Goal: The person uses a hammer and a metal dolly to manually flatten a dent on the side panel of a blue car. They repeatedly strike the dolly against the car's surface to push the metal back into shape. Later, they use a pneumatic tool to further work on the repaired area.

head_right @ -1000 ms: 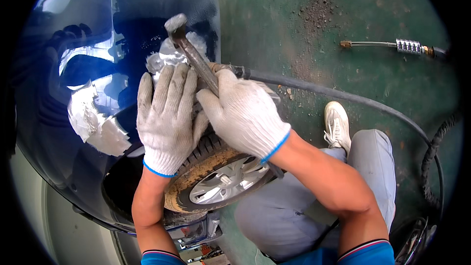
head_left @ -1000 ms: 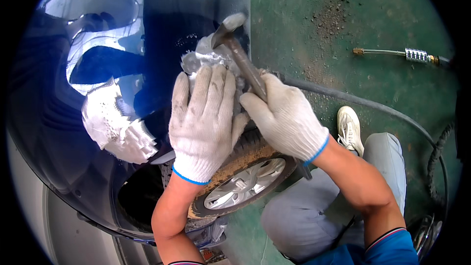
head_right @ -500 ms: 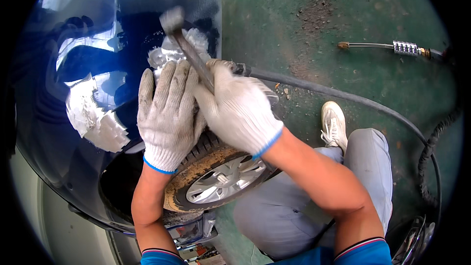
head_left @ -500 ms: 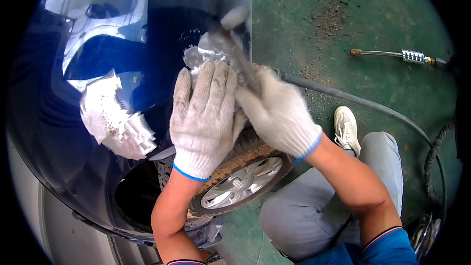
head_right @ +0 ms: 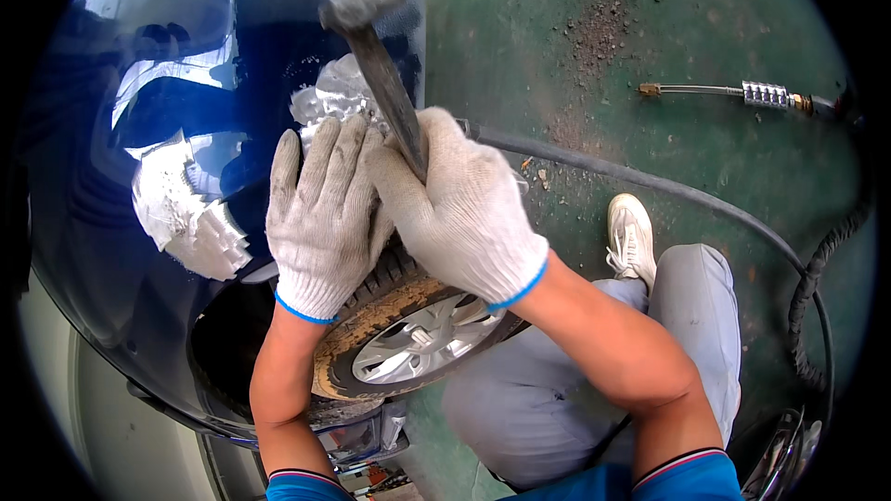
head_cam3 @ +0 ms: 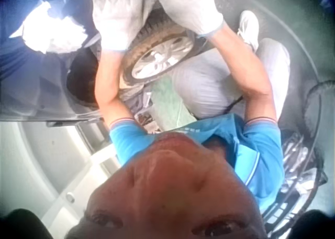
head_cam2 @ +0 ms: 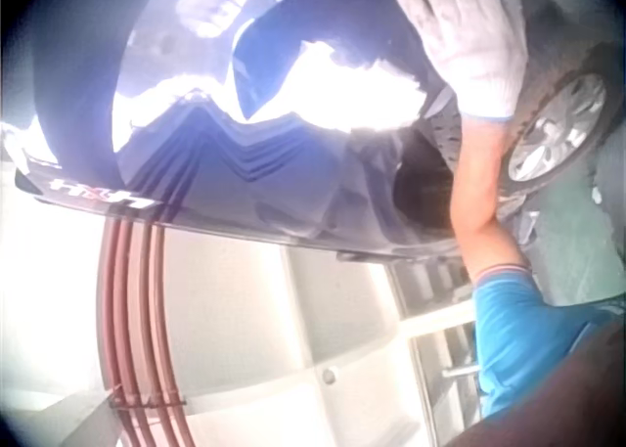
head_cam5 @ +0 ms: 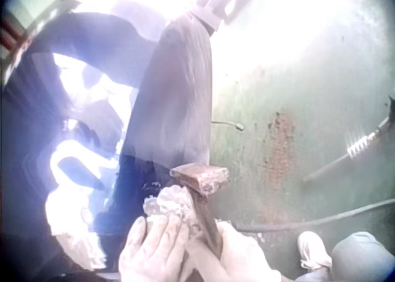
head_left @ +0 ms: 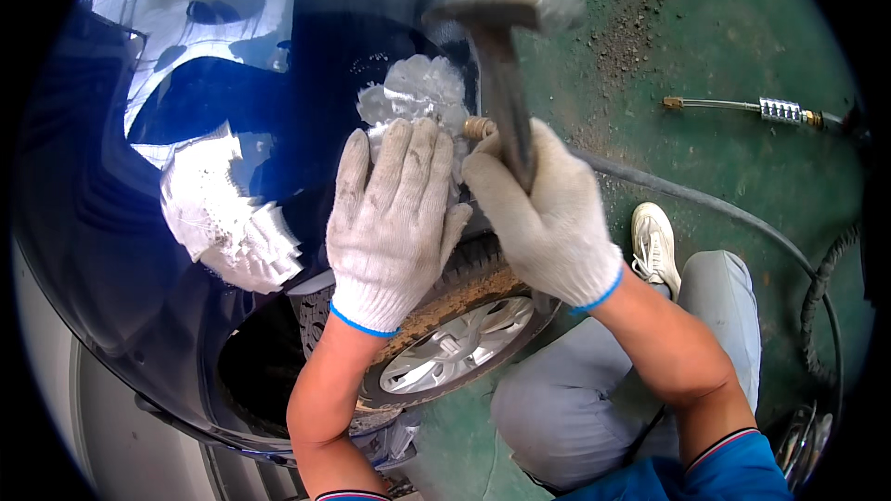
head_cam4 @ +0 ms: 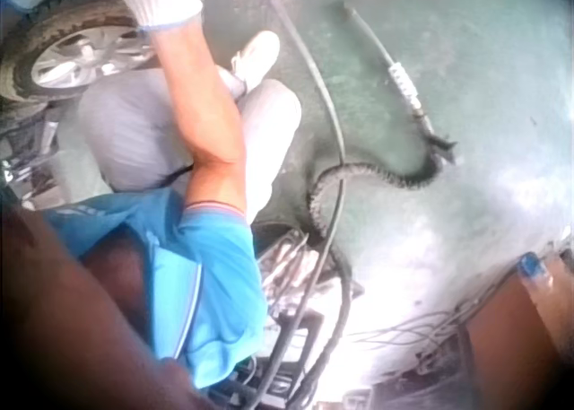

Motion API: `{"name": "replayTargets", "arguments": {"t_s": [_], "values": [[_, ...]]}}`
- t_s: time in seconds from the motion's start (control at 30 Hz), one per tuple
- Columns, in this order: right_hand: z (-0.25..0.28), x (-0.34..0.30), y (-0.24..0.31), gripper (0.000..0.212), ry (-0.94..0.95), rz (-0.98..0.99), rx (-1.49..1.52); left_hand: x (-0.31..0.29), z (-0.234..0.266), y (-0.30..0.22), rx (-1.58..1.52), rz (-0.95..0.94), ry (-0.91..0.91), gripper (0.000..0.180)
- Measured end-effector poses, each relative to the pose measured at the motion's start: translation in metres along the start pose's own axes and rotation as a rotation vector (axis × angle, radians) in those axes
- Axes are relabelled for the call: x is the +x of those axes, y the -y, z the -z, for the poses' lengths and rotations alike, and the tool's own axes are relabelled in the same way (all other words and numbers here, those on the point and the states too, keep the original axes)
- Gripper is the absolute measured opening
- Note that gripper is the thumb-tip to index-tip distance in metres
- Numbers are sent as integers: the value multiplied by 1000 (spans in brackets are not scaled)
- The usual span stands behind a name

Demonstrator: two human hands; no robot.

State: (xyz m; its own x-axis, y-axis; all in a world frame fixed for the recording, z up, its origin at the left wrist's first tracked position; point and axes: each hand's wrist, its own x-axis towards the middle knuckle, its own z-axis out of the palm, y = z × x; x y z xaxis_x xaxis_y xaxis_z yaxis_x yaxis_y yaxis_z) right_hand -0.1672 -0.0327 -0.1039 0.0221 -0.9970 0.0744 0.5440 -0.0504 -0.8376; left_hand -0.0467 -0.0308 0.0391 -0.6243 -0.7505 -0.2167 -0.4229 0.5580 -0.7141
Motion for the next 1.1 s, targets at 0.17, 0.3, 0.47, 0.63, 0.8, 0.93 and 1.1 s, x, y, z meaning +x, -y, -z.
{"name": "replayTargets", "arguments": {"t_s": [0.17, 0.3, 0.47, 0.63, 0.8, 0.93, 1.1], "values": [[6, 5, -11, 38, 144, -31, -88, -3, -1, 0, 9, 15, 21, 63], [5, -2, -6, 38, 106, 31, 28, -4, -1, 0, 19, 13, 22, 62], [9, 1, 4, 35, 106, 13, -13, -1, -1, 1, 10, 28, 24, 62], [-1, 9, -24, 38, 191, 37, -93, 1, -2, 0, -2, 25, 19, 59], [50, -16, 3, 30, 51, -339, 229, 8, 7, -4, -108, 85, -36, 54], [81, 0, 25, 31, 16, -142, 157, 27, 13, -5, 119, 168, -106, 57], [76, 8, 5, 35, -177, 16, 130, 51, -11, 5, 289, 121, -18, 58]]}}
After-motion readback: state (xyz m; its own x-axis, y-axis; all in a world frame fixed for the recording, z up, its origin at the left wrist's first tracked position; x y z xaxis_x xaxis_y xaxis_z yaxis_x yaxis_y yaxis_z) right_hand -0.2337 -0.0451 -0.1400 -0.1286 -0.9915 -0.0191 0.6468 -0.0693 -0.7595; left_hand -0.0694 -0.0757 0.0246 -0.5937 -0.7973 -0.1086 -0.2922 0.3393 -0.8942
